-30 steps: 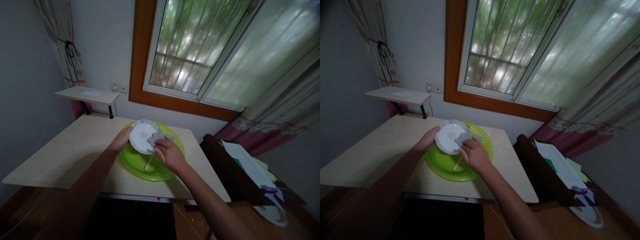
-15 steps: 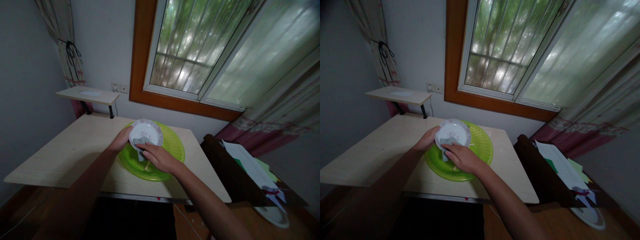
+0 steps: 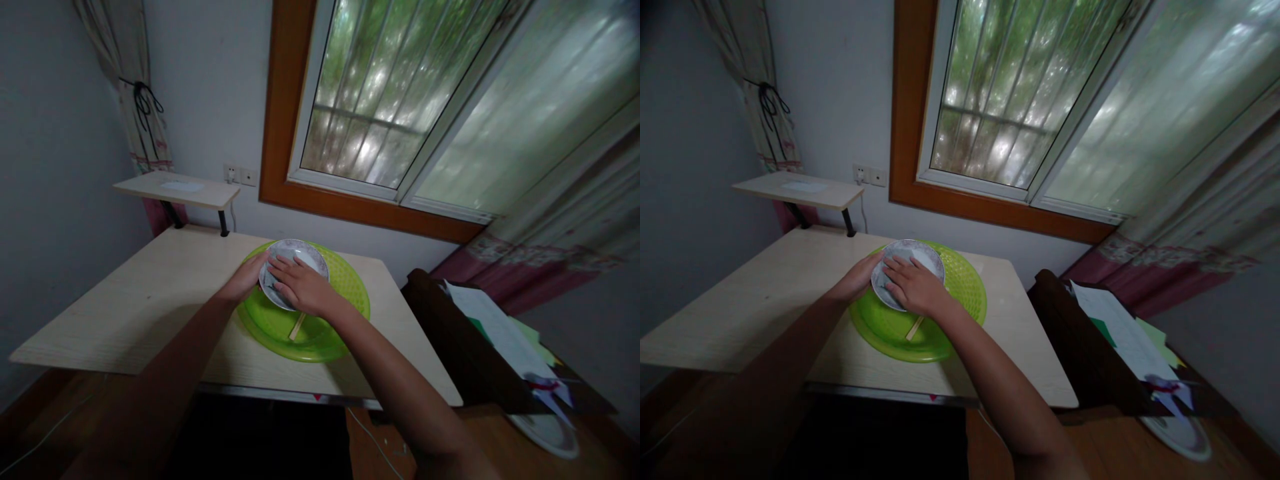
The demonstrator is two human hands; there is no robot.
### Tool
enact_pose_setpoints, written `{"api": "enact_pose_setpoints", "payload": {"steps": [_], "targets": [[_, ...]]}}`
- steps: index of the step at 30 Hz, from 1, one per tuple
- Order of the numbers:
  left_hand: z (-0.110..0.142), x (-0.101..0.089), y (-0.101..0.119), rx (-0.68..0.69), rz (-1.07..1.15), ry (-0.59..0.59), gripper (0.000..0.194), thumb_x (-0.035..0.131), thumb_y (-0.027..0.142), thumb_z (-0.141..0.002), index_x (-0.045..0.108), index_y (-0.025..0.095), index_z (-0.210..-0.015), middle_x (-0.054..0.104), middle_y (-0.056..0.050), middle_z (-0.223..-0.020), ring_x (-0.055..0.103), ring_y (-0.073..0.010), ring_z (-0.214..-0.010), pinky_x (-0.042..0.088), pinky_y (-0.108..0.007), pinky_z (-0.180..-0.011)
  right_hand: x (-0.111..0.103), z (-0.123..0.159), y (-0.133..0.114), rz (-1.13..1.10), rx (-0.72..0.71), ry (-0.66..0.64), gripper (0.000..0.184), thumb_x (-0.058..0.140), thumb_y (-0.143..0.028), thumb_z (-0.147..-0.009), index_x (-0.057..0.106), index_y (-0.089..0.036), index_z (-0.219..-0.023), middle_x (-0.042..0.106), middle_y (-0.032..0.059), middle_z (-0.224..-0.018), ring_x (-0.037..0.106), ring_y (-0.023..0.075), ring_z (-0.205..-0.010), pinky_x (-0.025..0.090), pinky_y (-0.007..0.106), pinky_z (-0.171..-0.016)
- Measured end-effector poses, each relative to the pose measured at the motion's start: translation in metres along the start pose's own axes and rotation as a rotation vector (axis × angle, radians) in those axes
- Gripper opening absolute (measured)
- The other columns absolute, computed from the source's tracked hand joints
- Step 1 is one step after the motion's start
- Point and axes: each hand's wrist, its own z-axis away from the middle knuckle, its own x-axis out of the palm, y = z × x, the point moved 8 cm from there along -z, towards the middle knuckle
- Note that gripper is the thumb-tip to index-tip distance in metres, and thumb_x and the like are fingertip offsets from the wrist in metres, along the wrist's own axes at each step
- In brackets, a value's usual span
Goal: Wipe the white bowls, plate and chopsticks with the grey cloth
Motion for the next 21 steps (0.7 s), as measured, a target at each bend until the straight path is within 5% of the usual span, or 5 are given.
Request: {"api": "enact_pose_setpoints", "payload": {"steps": [5, 14, 21], "targets": [[-0.002, 0.003, 0.0, 0.037, 0.053, -0.051, 0.054, 0.063, 0.054, -0.091, 0.07, 0.012, -0.123, 0.075, -0.014, -0.122, 0.067, -0.0277, -0.117, 0.05, -0.041, -0.106, -0.001, -0.003, 0.018, 0.103, 0.127, 0.046, 0.054, 0.036, -0.044, -0.11, 0.046, -0.018, -0.156, 0.042, 0.0092, -0.164, 0.035, 0.0277, -0.155, 0.028, 0.054, -0.127], [0.005, 0.0, 0.004, -0.002, -0.067, -0.004, 0.046, 0.061, 0.058, -0.091, 0.071, 0.014, -0.1, 0.075, -0.01, -0.088, 0.07, -0.0275, -0.095, 0.056, -0.036, -0.083, -0.005, 0.022, 0.038, 0.216, 0.297, 0.109, 0.059, 0.042, -0.046, -0.107, 0.051, -0.008, -0.152, 0.048, 0.0173, -0.159, 0.044, 0.0322, -0.149, 0.033, 0.051, -0.125], [0.011, -0.001, 0.011, 0.007, -0.119, 0.048, 0.045, 0.055, 0.058, -0.094, 0.068, 0.016, -0.095, 0.07, -0.006, -0.078, 0.067, -0.0228, -0.077, 0.052, -0.032, -0.068, -0.013, 0.057, 0.025, 0.246, 0.279, 0.07, 0.054, 0.042, -0.05, -0.107, 0.063, -0.013, -0.14, 0.062, 0.0195, -0.144, 0.061, 0.0336, -0.129, 0.043, 0.053, -0.116]]}}
